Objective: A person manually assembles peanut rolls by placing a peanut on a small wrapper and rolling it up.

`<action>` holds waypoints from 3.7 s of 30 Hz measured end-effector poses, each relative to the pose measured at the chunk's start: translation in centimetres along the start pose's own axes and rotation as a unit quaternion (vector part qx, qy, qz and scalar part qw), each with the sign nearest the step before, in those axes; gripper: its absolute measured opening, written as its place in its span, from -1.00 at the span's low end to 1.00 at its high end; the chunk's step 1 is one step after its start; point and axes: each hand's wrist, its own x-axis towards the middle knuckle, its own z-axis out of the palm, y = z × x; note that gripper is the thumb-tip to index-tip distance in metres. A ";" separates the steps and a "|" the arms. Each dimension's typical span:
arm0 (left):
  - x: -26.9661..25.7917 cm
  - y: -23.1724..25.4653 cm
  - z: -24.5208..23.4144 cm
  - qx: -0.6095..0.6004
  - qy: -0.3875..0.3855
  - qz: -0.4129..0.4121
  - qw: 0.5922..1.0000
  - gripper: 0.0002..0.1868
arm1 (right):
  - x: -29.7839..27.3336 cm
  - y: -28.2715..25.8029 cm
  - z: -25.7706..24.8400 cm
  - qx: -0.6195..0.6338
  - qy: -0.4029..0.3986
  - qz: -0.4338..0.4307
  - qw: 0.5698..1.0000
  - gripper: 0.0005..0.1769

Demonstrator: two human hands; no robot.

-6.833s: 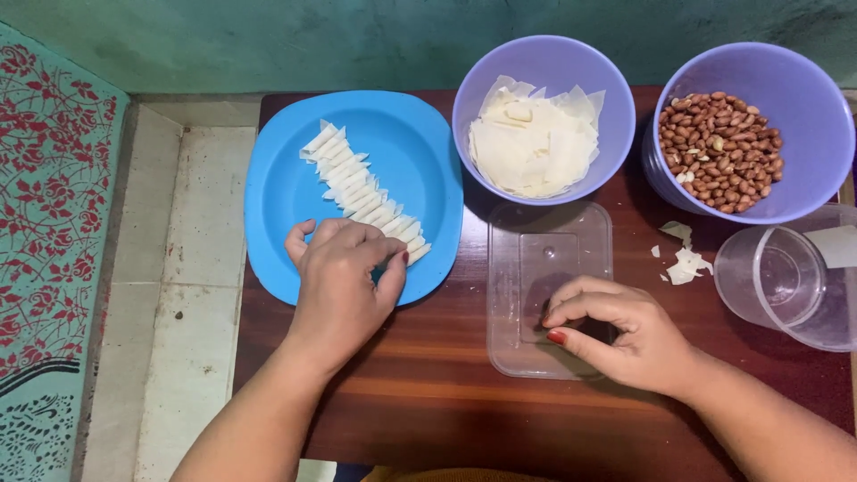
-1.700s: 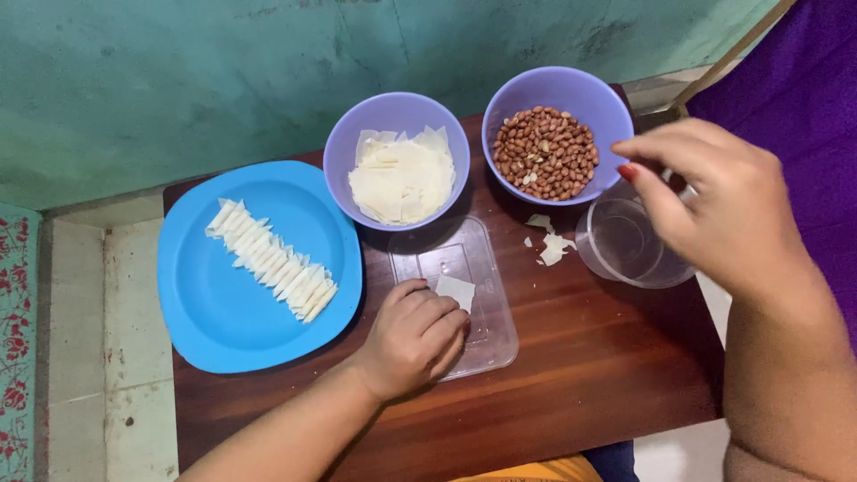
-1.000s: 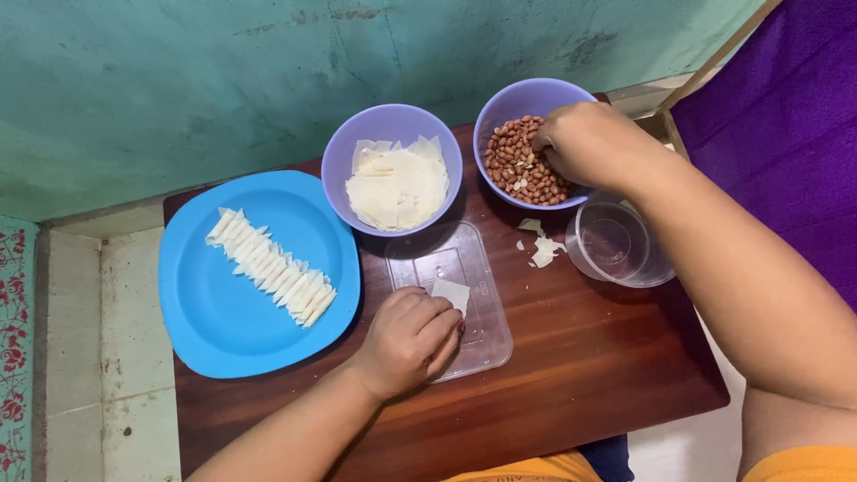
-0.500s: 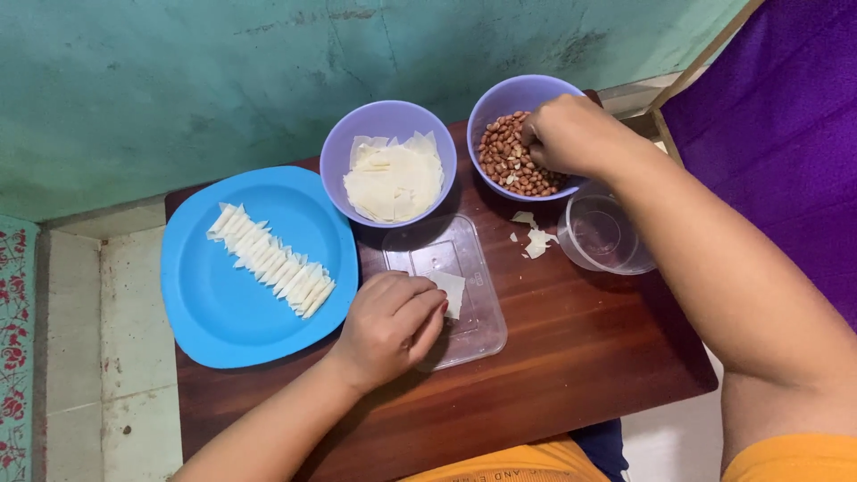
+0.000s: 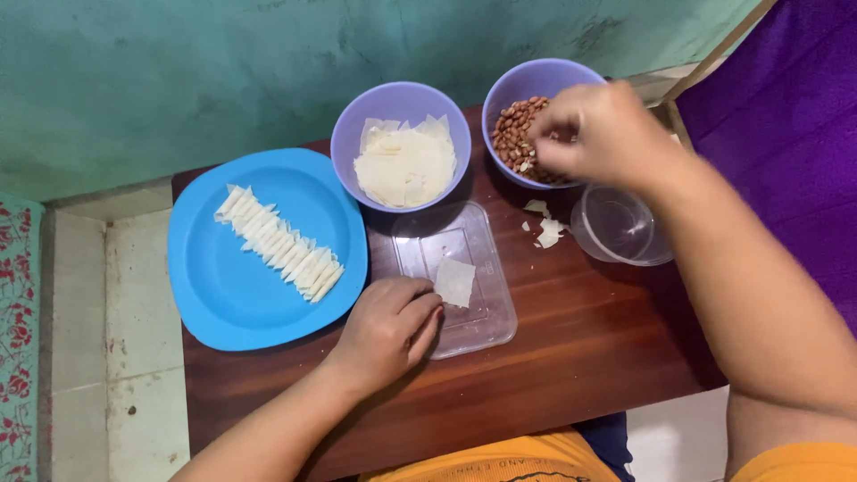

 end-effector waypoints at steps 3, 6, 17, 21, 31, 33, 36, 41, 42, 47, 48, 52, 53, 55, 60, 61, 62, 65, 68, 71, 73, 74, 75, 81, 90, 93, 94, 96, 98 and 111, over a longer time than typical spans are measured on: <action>-0.4 0.2 0.5 0.012 -0.006 0.024 1.000 -0.86 | -2.2 -6.8 1.0 0.122 -0.021 -0.044 0.991 -0.98; -0.5 0.3 1.2 0.000 0.000 0.036 0.999 -0.87 | -4.9 -9.4 5.5 0.195 -0.057 -0.112 0.973 -0.96; -1.5 -0.5 3.5 -0.021 0.000 0.020 1.000 -0.89 | -6.5 -9.4 9.7 0.176 -0.104 -0.124 0.971 -0.90; -1.9 -0.8 3.9 -0.033 -0.015 0.001 0.999 -0.89 | -6.3 -9.8 9.6 0.184 -0.093 -0.140 0.968 -0.94; -1.9 -0.8 4.1 -0.050 -0.015 -0.043 0.998 -0.88 | -6.3 -10.0 9.3 0.174 -0.071 -0.122 0.975 -0.99; -2.1 -1.1 4.5 -0.049 -0.017 -0.044 0.998 -0.88 | -6.2 -9.9 9.1 0.193 -0.101 -0.120 0.969 -0.90; -1.8 -0.7 4.2 -0.053 -0.015 -0.052 0.997 -0.85 | -6.4 -10.1 9.1 0.198 -0.093 -0.113 0.969 -0.88; -1.7 -0.7 4.2 -0.046 -0.015 -0.048 0.998 -0.89 | -6.4 -10.5 8.9 0.203 -0.099 -0.116 0.967 -0.88; -1.7 -0.8 4.2 -0.041 -0.016 -0.049 0.998 -0.90 | -6.4 -10.6 8.8 0.203 -0.104 -0.118 0.966 -0.87; -1.8 -0.6 4.2 -0.030 -0.018 -0.068 0.997 -0.92 | -6.1 -10.4 8.0 0.196 -0.122 -0.135 0.964 -0.82; -1.7 -0.6 4.2 -0.028 -0.019 -0.069 0.997 -0.92 | -6.1 -10.3 8.0 0.197 -0.122 -0.141 0.963 -0.83; -1.5 -0.2 4.3 -0.028 -0.021 -0.080 0.996 -0.93 | -6.3 -10.0 8.3 0.174 -0.114 -0.157 0.965 -0.85; -1.5 -0.2 4.4 -0.021 -0.020 -0.078 0.997 -0.93 | -6.4 -10.0 8.4 0.164 -0.115 -0.162 0.966 -0.85; -1.5 -0.1 4.4 -0.014 -0.019 -0.078 0.997 -0.92 | -6.5 -9.9 8.6 0.155 -0.117 -0.167 0.967 -0.84; -1.5 -0.1 4.3 -0.016 -0.020 -0.082 0.996 -0.91 | -6.7 -9.8 8.8 0.169 -0.093 -0.156 0.969 -0.76; -1.4 -0.1 4.3 -0.016 -0.021 -0.081 0.996 -0.91 | -6.7 -9.8 8.7 0.169 -0.092 -0.156 0.969 -0.76; -1.4 -0.1 4.3 -0.013 -0.020 -0.083 0.996 -0.91 | -6.6 -9.9 8.7 0.179 -0.093 -0.148 0.968 -0.75; -1.3 -0.1 4.2 -0.012 -0.019 -0.086 0.996 -0.92 | -6.6 -9.6 8.4 0.206 -0.105 -0.125 0.965 -0.70; -1.4 -0.2 4.3 -0.011 -0.018 -0.086 0.996 -0.93 | -6.5 -9.3 8.3 0.208 -0.109 -0.115 0.965 -0.65; -1.5 -0.3 4.4 -0.009 -0.019 -0.086 0.996 -0.93 | -6.5 -9.6 8.5 0.182 -0.090 -0.130 0.970 -0.66; -1.5 -0.2 4.4 -0.009 -0.021 -0.088 0.996 -0.93 | -6.6 -10.0 8.7 0.171 -0.081 -0.141 0.972 -0.66; -1.4 -0.2 4.4 -0.012 -0.022 -0.088 0.996 -0.93 | -6.6 -10.3 8.8 0.167 -0.075 -0.145 0.972 -0.67; -1.4 -0.2 4.4 -0.015 -0.024 -0.088 0.996 -0.93 | -6.7 -10.5 8.9 0.163 -0.069 -0.149 0.973 -0.68; -1.6 -0.5 4.4 -0.019 -0.025 -0.075 0.997 -0.92 | -6.7 -10.5 8.6 0.209 -0.073 -0.101 0.970 -0.62; -1.3 -0.5 4.3 -0.018 -0.025 -0.073 0.997 -0.92 | -6.8 -10.3 8.5 0.223 -0.078 -0.104 0.966 -0.59; -1.4 -0.4 4.4 -0.021 -0.021 -0.074 0.997 -0.90 | -6.6 -10.6 8.6 0.222 -0.073 -0.102 0.967 -0.60; -1.3 -0.4 4.4 -0.021 -0.021 -0.074 0.997 -0.90 | -6.7 -10.5 8.6 0.222 -0.073 -0.102 0.967 -0.60; -1.3 -0.3 4.4 -0.012 -0.018 -0.073 0.997 -0.90 | -6.8 -10.3 8.7 0.221 -0.080 -0.104 0.966 -0.59; -1.2 -0.2 4.4 -0.007 -0.017 -0.072 0.997 -0.89 | -6.8 -10.2 8.6 0.220 -0.087 -0.105 0.966 -0.59; -1.2 -0.2 4.4 0.016 -0.027 -0.065 0.997 -0.88 | -6.6 -10.7 8.0 0.188 -0.092 -0.129 0.969 -0.63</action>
